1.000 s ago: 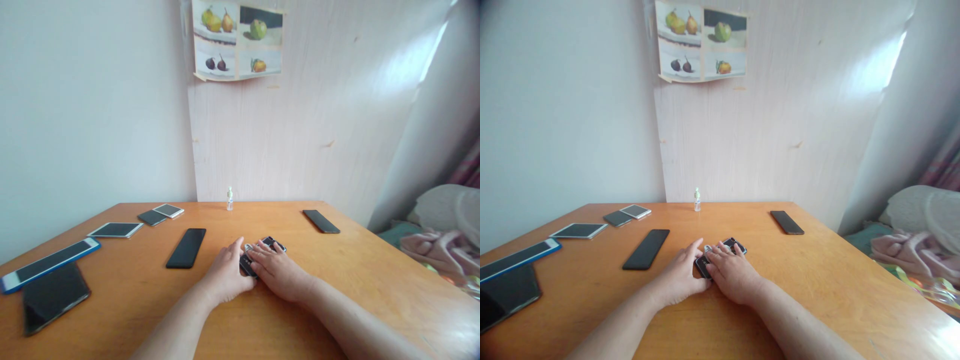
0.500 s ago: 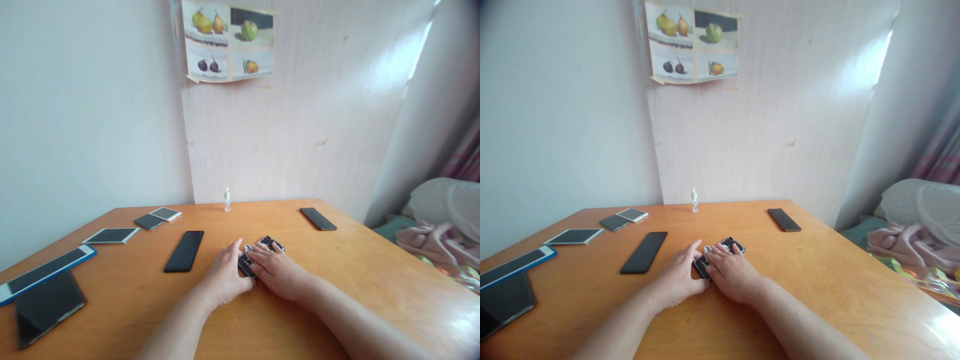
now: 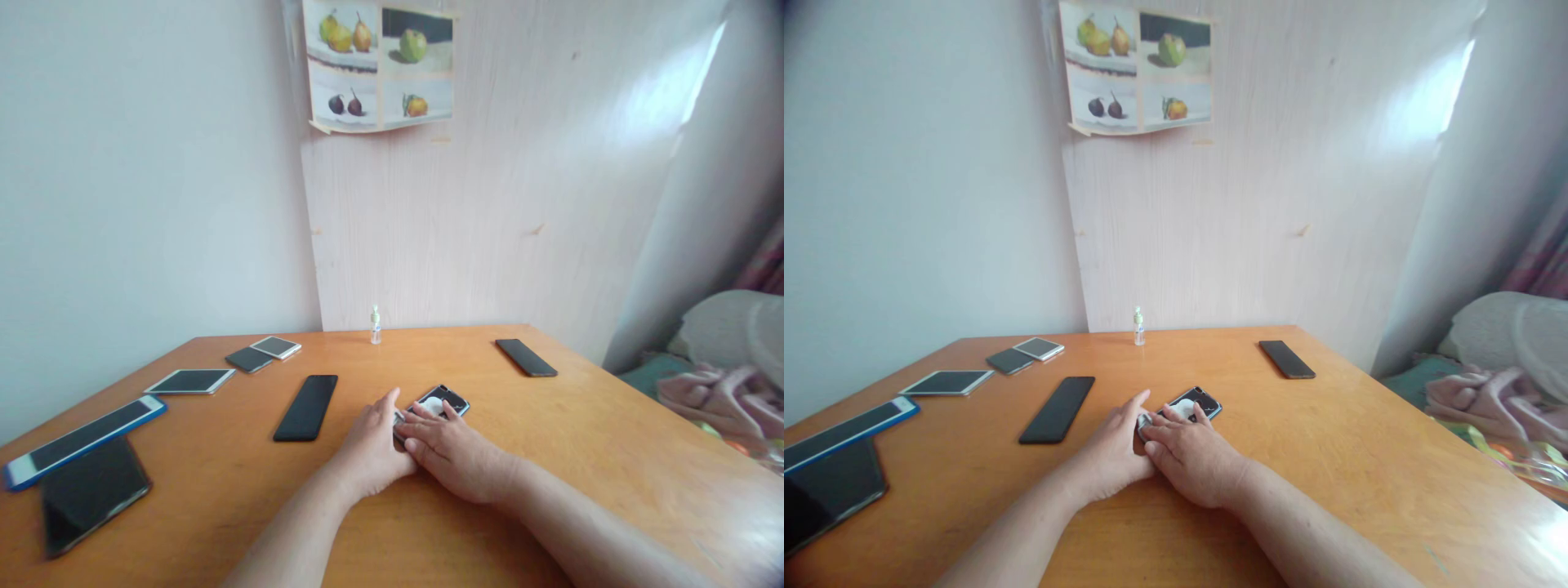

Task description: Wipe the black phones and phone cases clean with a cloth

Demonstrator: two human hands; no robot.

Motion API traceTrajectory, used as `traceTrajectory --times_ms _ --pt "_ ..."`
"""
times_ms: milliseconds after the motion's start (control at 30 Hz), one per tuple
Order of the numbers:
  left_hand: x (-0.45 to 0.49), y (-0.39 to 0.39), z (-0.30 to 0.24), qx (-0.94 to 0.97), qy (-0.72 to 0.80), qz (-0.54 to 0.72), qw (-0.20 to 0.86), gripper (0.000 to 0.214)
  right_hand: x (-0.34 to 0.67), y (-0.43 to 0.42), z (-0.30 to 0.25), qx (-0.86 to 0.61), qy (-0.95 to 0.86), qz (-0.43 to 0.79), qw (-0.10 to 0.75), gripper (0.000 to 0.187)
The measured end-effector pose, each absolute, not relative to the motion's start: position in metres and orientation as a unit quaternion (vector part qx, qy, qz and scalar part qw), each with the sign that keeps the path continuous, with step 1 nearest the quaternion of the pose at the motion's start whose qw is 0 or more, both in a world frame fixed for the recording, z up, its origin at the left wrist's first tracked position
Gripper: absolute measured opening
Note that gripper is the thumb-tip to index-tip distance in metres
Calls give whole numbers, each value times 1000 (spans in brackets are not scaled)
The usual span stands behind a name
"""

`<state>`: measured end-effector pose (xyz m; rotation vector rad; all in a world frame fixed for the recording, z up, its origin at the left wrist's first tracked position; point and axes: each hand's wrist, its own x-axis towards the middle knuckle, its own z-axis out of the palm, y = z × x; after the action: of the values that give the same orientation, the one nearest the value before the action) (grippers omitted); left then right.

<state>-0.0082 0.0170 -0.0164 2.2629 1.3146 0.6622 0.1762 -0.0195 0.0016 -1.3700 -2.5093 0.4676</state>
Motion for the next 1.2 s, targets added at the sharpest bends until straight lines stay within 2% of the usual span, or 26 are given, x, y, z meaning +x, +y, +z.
traceTrajectory --times_ms 100,300,367,567,800,867,1033,1100,1200 --pt "-8 16 -16 817 479 236 216 95 176 -18 3 -473 -858 167 113 49" --pt "-8 14 -14 814 481 232 230 99 211 9 -6 -676 -725 84 103 51" --pt "-8 14 -14 814 478 236 229 99 210 6 -5 -666 -734 89 102 51" --pt "-7 17 -16 814 480 243 219 95 177 -18 3 -484 -856 147 104 48" --pt "-9 16 -17 815 476 239 230 100 208 10 -9 -671 -731 86 94 52" --pt "-9 16 -17 814 475 243 230 100 209 9 -9 -659 -740 94 101 51" --pt "-8 16 -16 813 477 249 223 97 185 -9 -2 -501 -848 137 109 49" --pt "-8 16 -17 814 474 250 221 97 183 -8 -2 -515 -839 138 105 50" --pt "-9 17 -18 816 470 250 225 97 195 4 -5 -623 -768 110 97 53"
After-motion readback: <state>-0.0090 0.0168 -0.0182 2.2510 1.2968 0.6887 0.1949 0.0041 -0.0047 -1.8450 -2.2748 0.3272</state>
